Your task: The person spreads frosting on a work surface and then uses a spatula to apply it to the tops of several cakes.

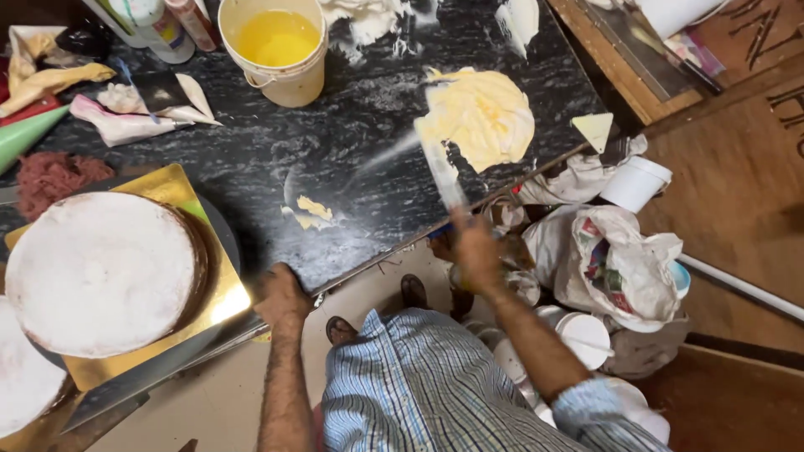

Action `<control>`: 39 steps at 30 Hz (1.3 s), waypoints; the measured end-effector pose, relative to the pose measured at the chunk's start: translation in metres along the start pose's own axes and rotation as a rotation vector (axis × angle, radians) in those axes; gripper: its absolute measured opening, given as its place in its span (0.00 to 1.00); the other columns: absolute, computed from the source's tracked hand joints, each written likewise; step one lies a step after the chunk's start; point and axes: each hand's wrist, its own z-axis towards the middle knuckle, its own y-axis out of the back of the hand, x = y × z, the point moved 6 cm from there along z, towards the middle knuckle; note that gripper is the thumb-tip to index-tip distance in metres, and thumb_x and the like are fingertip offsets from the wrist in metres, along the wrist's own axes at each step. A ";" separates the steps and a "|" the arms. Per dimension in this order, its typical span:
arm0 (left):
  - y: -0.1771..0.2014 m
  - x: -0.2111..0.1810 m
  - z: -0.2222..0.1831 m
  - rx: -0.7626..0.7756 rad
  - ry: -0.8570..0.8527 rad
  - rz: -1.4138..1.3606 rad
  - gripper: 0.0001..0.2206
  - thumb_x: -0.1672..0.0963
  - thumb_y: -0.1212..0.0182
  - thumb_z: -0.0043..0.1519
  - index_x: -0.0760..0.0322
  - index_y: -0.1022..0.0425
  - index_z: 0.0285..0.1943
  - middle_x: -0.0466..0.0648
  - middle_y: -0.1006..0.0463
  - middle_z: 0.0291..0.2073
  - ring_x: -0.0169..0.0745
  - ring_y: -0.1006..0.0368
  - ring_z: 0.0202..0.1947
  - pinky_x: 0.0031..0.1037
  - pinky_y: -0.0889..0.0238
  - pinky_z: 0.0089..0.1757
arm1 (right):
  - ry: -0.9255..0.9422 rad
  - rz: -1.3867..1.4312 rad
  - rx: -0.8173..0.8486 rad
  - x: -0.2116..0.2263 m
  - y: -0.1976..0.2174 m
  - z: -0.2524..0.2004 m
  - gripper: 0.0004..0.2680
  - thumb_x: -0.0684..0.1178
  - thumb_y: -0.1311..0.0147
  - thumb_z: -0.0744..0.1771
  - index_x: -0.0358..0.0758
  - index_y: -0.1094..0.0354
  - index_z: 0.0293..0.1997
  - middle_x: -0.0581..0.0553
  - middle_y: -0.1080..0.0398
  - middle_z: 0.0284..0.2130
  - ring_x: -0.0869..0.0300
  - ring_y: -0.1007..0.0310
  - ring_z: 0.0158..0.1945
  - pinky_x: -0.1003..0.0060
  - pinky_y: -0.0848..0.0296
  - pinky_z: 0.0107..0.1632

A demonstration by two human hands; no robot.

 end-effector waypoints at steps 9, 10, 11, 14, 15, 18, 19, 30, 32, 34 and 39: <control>-0.007 0.002 0.003 -0.140 -0.170 0.037 0.22 0.59 0.25 0.44 0.67 0.30 0.45 0.62 0.27 0.44 0.63 0.26 0.45 0.49 0.27 0.38 | -0.128 1.286 0.485 -0.017 -0.032 -0.017 0.11 0.49 0.54 0.73 0.38 0.37 0.61 0.37 0.26 0.35 0.56 0.33 0.25 0.59 0.35 0.26; -0.009 0.006 0.000 -0.148 -0.193 0.036 0.21 0.59 0.27 0.47 0.67 0.31 0.46 0.61 0.26 0.43 0.62 0.26 0.44 0.50 0.27 0.39 | -0.436 1.409 0.730 -0.023 -0.050 -0.039 0.10 0.52 0.56 0.74 0.37 0.35 0.54 0.40 0.26 0.27 0.62 0.38 0.16 0.65 0.40 0.17; -0.009 0.010 -0.001 -0.155 -0.217 0.035 0.19 0.59 0.28 0.49 0.66 0.31 0.47 0.60 0.26 0.42 0.62 0.25 0.43 0.50 0.27 0.40 | -0.411 1.309 0.750 -0.020 -0.052 -0.056 0.10 0.53 0.57 0.74 0.37 0.34 0.51 0.40 0.25 0.27 0.63 0.38 0.16 0.66 0.40 0.17; -0.012 0.004 0.004 -0.120 -0.195 0.024 0.20 0.60 0.29 0.50 0.66 0.32 0.49 0.60 0.26 0.44 0.61 0.25 0.43 0.49 0.27 0.39 | -0.339 1.118 0.791 -0.021 -0.019 -0.063 0.11 0.53 0.57 0.73 0.36 0.32 0.47 0.39 0.23 0.28 0.64 0.35 0.16 0.68 0.36 0.18; -0.009 0.005 -0.001 -0.095 -0.161 0.026 0.21 0.60 0.29 0.49 0.66 0.32 0.50 0.60 0.26 0.45 0.61 0.25 0.43 0.48 0.27 0.37 | -0.336 1.150 0.808 -0.031 0.006 -0.052 0.10 0.52 0.56 0.72 0.36 0.31 0.48 0.38 0.22 0.29 0.63 0.34 0.17 0.67 0.35 0.19; -0.001 -0.002 0.002 0.025 -0.023 0.122 0.25 0.59 0.24 0.43 0.61 0.32 0.50 0.58 0.27 0.47 0.60 0.25 0.48 0.45 0.25 0.40 | -0.155 1.105 0.672 -0.072 0.092 0.039 0.09 0.45 0.54 0.69 0.33 0.28 0.48 0.44 0.20 0.43 0.61 0.19 0.31 0.66 0.22 0.31; 0.001 -0.004 0.001 0.034 -0.001 0.136 0.26 0.58 0.24 0.44 0.60 0.32 0.50 0.57 0.27 0.48 0.59 0.25 0.49 0.45 0.25 0.42 | 0.051 0.967 0.574 -0.084 0.125 0.089 0.11 0.41 0.57 0.70 0.32 0.29 0.55 0.41 0.21 0.44 0.59 0.21 0.36 0.65 0.26 0.34; 0.005 -0.011 0.000 0.055 0.216 0.195 0.33 0.54 0.19 0.41 0.57 0.34 0.55 0.53 0.28 0.50 0.57 0.27 0.53 0.48 0.26 0.45 | 0.524 -0.395 -0.130 -0.121 0.206 0.455 0.21 0.40 0.53 0.72 0.66 0.36 0.73 0.31 0.25 0.39 0.41 0.25 0.37 0.47 0.27 0.38; 0.004 -0.006 -0.007 0.049 0.207 0.154 0.34 0.52 0.19 0.40 0.58 0.34 0.53 0.53 0.27 0.50 0.58 0.25 0.51 0.48 0.25 0.44 | 0.461 -0.278 -0.015 -0.131 0.164 0.502 0.21 0.40 0.52 0.71 0.60 0.37 0.74 0.26 0.26 0.35 0.38 0.25 0.34 0.44 0.28 0.39; 0.004 -0.007 -0.009 0.026 0.214 0.128 0.34 0.51 0.18 0.39 0.58 0.34 0.52 0.53 0.27 0.50 0.60 0.25 0.49 0.49 0.25 0.43 | 0.501 -0.098 -0.019 -0.126 0.122 0.519 0.22 0.40 0.49 0.66 0.50 0.37 0.71 0.22 0.28 0.31 0.35 0.26 0.33 0.43 0.28 0.40; 0.003 -0.008 -0.012 0.046 0.246 0.167 0.36 0.53 0.18 0.39 0.59 0.35 0.55 0.54 0.29 0.52 0.61 0.25 0.48 0.48 0.26 0.41 | 0.162 0.623 0.476 -0.135 0.093 0.476 0.20 0.42 0.58 0.71 0.48 0.45 0.76 0.37 0.30 0.32 0.56 0.35 0.27 0.62 0.35 0.28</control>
